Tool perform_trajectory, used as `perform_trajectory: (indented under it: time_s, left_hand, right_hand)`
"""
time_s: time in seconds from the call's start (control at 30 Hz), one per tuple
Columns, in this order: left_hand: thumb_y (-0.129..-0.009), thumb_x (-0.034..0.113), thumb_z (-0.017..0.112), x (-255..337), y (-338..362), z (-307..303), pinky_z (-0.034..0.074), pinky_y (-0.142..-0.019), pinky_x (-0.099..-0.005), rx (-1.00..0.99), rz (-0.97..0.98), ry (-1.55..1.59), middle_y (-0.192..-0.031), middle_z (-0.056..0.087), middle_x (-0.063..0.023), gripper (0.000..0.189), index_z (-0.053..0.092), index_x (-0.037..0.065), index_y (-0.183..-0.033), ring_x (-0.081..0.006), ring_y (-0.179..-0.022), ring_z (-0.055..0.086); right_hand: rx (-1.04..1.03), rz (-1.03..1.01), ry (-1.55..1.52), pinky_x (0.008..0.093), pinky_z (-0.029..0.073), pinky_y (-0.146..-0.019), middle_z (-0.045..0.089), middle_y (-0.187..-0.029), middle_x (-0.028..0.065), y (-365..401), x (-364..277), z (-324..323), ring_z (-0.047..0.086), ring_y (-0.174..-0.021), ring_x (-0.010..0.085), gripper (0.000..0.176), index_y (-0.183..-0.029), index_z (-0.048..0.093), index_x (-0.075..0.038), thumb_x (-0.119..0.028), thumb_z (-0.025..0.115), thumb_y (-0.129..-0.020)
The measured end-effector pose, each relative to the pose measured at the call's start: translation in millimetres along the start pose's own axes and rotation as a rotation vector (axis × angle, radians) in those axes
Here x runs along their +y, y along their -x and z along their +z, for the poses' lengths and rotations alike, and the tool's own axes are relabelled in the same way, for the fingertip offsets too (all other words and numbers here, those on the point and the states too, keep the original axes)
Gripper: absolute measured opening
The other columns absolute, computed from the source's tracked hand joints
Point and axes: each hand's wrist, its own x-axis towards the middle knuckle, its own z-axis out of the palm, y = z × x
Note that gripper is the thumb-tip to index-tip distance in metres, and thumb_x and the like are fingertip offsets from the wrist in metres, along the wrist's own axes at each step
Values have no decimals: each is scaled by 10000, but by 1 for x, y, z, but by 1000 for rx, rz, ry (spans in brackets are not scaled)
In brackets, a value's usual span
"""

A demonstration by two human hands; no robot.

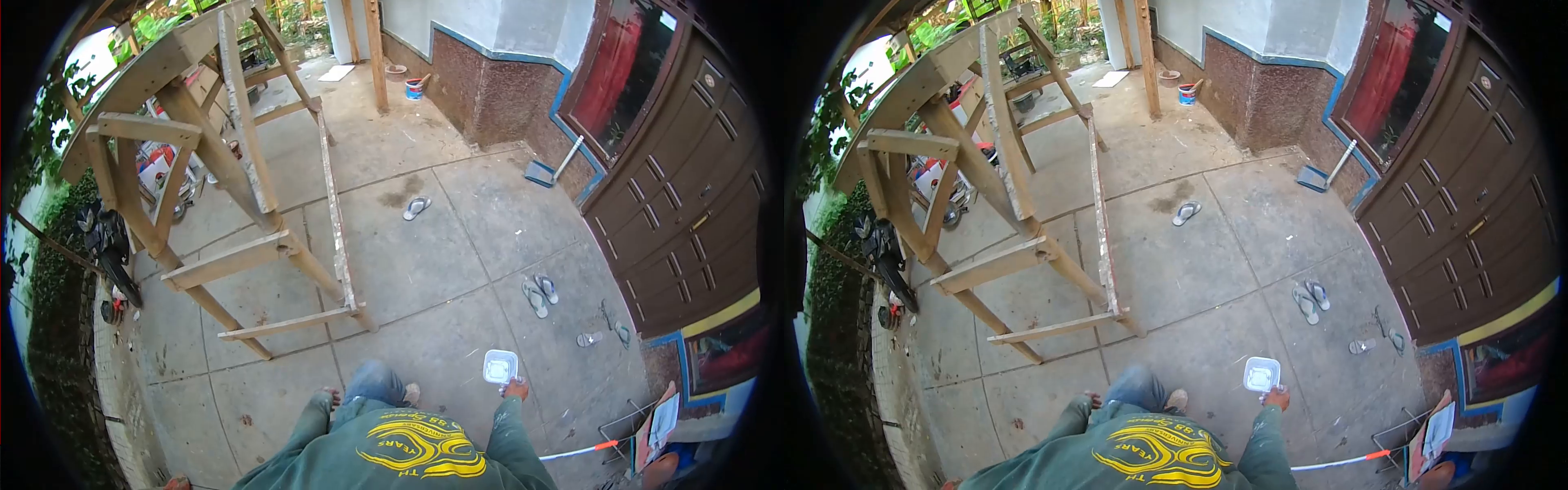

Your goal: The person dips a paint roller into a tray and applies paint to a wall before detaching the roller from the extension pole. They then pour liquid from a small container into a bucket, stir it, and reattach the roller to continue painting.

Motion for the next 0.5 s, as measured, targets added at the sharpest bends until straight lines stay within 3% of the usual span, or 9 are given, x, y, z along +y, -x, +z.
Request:
perform_trajectory:
  time_s: [0.07, 0.1, 0.2, 0.23, 0.27, 0.33, 0.4, 0.43, 0.5]
  left_hand:
    - [-845, 290, 489, 46, -2, 24, 476, -609, -478, -32, 191, -135, -887, 660, -133, 289, 604, 97, -1027, -297, -748, 629]
    - [-845, 290, 489, 64, -7, 32, 476, -609, -478, -31, 193, -132, -887, 660, -133, 289, 604, 97, -1027, -297, -748, 629]
    - [-846, 282, 502, 125, -26, 49, 479, -579, -455, -3, 113, -167, -844, 664, -127, 272, 610, 95, -1012, -301, -690, 629]
    - [-859, 295, 486, 136, -35, 48, 478, -618, -459, -33, 33, -110, -893, 661, -119, 268, 601, 114, -1020, -298, -743, 632]
    - [-872, 308, 469, 148, -42, 44, 477, -658, -464, -62, -53, -57, -941, 658, -111, 264, 592, 133, -1028, -294, -796, 634]
    - [-879, 331, 466, 164, -23, 38, 481, -693, -448, -112, 7, -2, -919, 660, -102, 274, 609, 130, -999, -274, -818, 633]
    - [-853, 347, 500, 174, -59, 29, 488, -708, -433, -102, 896, -1301, -960, 646, -171, 338, 622, 64, -990, -292, -852, 626]
    - [-853, 347, 500, 183, -76, 29, 488, -708, -433, -116, 908, -1280, -960, 646, -171, 338, 622, 64, -990, -292, -852, 626]
    - [-818, 405, 574, 220, -87, 37, 469, -763, -369, -261, 520, -929, -936, 658, -128, 342, 659, 116, -980, -216, -864, 610]
  right_hand:
    - [-20, 6, -23, 331, 436, -318, 581, -584, 124, -2, -39, 18, 562, -411, 198, 134, -919, 506, 19, -64, 562, -830]
    - [-37, 13, -55, 330, 442, -319, 585, -591, 128, -10, -54, 30, 565, -416, 195, 138, -931, 497, 23, -56, 556, -834]
    - [-71, 96, -72, 331, 439, -313, 588, -601, 134, -40, -73, 71, 564, -414, 195, 204, -1013, 486, 22, -41, 555, -831]
    - [-47, 89, -86, 333, 434, -317, 583, -603, 142, -50, -74, 85, 566, -421, 202, 311, -1104, 459, 27, -37, 568, -820]
    - [-49, 98, -87, 333, 434, -317, 583, -603, 142, -65, -61, 101, 566, -421, 202, 311, -1104, 459, 27, -37, 568, -820]
    - [177, -245, 194, 352, 435, -328, 583, -608, 151, -98, -45, 119, 571, -430, 215, 356, -1128, 463, 40, -26, 586, -800]
    - [133, 125, -26, 378, 443, -342, 583, -609, 151, -97, -102, 124, 576, -439, 227, 259, -1015, 514, 56, -25, 599, -784]
    - [145, 105, -16, 378, 443, -342, 583, -609, 151, -107, -124, 124, 576, -439, 227, 259, -1015, 514, 56, -25, 599, -784]
    - [169, 112, 194, 382, 441, -343, 582, -606, 143, -134, -144, 125, 573, -436, 223, 206, -973, 521, 47, -22, 583, -789]
